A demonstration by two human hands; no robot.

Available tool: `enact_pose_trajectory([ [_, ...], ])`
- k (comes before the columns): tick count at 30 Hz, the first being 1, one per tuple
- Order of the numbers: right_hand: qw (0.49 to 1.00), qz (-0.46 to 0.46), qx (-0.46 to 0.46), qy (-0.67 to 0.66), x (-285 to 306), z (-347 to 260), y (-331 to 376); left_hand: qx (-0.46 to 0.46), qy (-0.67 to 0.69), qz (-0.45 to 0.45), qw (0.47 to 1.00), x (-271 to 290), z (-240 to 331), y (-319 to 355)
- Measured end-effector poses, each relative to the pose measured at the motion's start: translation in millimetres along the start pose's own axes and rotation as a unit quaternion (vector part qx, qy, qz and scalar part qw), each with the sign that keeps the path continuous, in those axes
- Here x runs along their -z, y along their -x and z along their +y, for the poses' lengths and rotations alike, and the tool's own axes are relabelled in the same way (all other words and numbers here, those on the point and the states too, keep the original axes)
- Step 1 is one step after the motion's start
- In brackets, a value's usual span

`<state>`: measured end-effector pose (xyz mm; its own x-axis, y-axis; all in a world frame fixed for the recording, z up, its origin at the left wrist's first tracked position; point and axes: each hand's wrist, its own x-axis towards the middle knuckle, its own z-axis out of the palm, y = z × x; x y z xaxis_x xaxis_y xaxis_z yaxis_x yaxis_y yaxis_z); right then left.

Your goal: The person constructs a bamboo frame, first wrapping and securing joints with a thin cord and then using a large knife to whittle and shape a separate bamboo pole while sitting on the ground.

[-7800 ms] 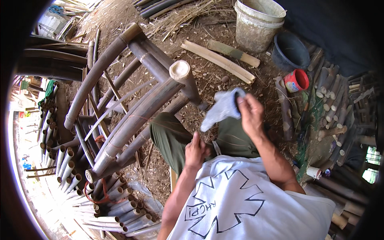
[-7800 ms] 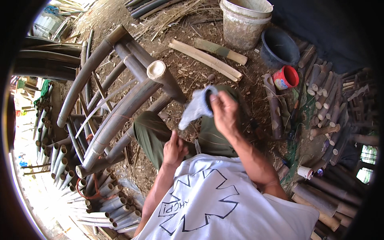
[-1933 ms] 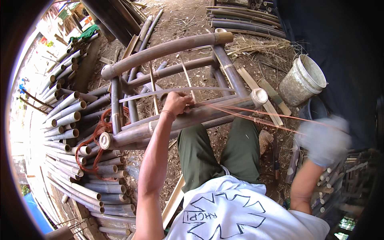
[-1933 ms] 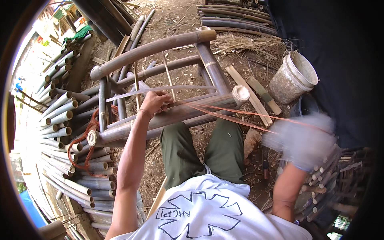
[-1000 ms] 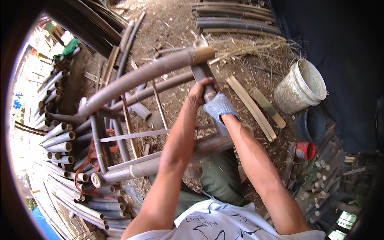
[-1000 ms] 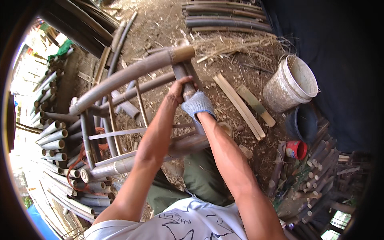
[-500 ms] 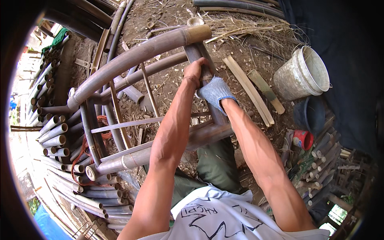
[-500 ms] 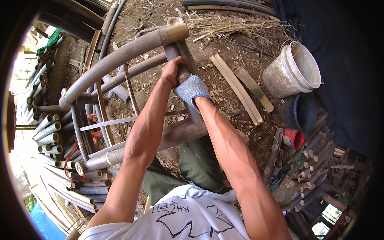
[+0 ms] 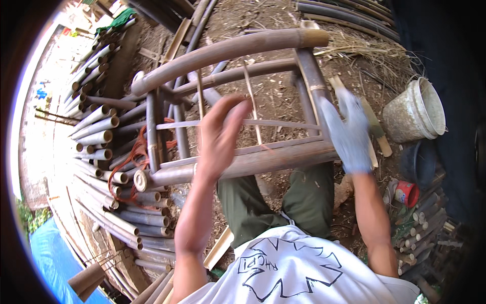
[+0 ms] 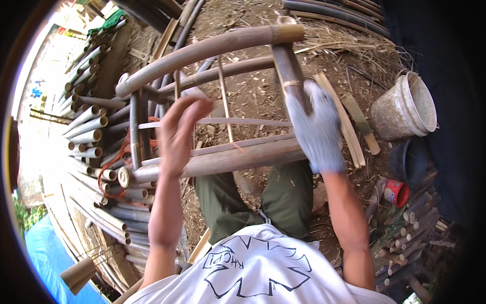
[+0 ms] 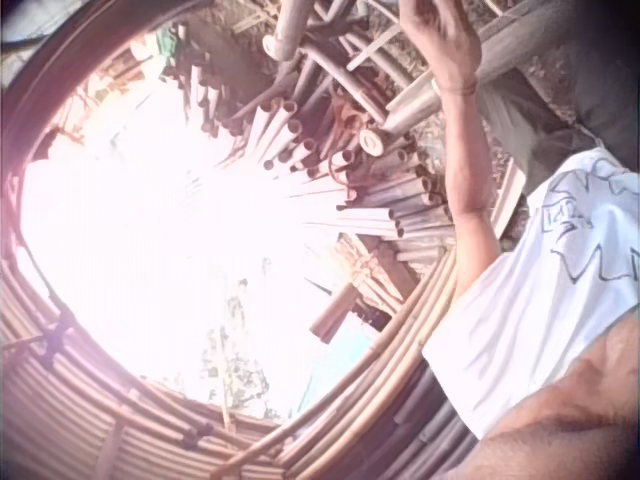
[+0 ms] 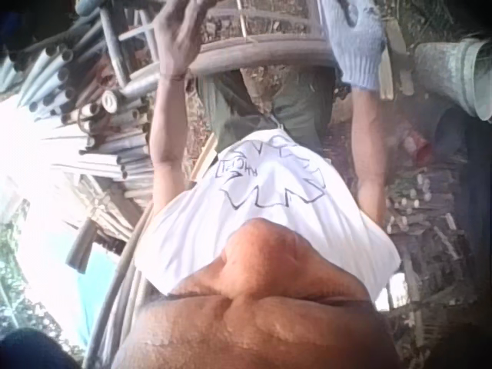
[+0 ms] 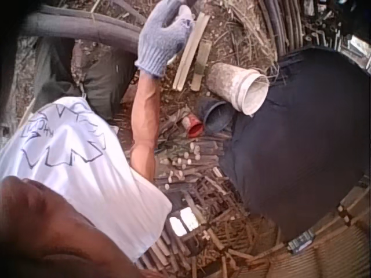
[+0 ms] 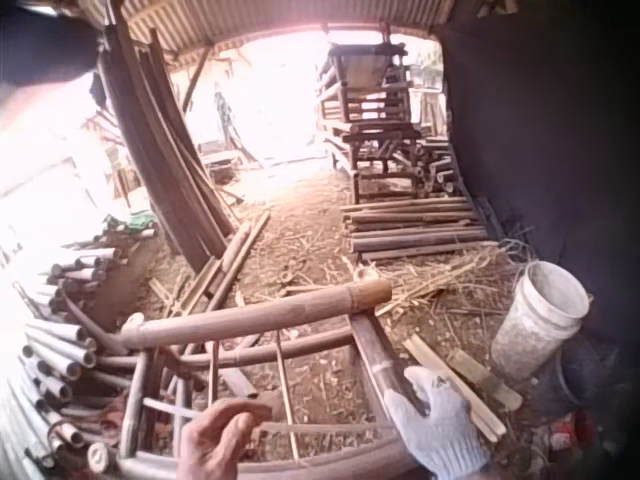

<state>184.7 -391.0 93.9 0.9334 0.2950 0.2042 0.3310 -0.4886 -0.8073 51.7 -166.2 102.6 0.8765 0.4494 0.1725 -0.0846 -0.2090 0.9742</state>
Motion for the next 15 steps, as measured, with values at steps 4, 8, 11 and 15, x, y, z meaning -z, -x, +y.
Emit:
enact_pose_trajectory([
  [4, 0.921, -0.323, -0.152, 0.155, 37, -20, 100, 0.024, -0.205, 0.135, 0.969, 123, -17, 102],
  [8, 0.913, -0.283, -0.08, 0.282, -34, 4, 143, -0.051, -0.26, 0.011, 0.964, 85, -26, 106],
  [11, 0.958, -0.259, -0.116, 0.04, -52, -10, 152, -0.01, -0.265, -0.103, 0.959, 35, -49, 64],
  [15, 0.986, -0.146, 0.059, -0.046, -26, -46, 136, 0.139, -0.389, -0.281, 0.866, 8, -80, 25],
])
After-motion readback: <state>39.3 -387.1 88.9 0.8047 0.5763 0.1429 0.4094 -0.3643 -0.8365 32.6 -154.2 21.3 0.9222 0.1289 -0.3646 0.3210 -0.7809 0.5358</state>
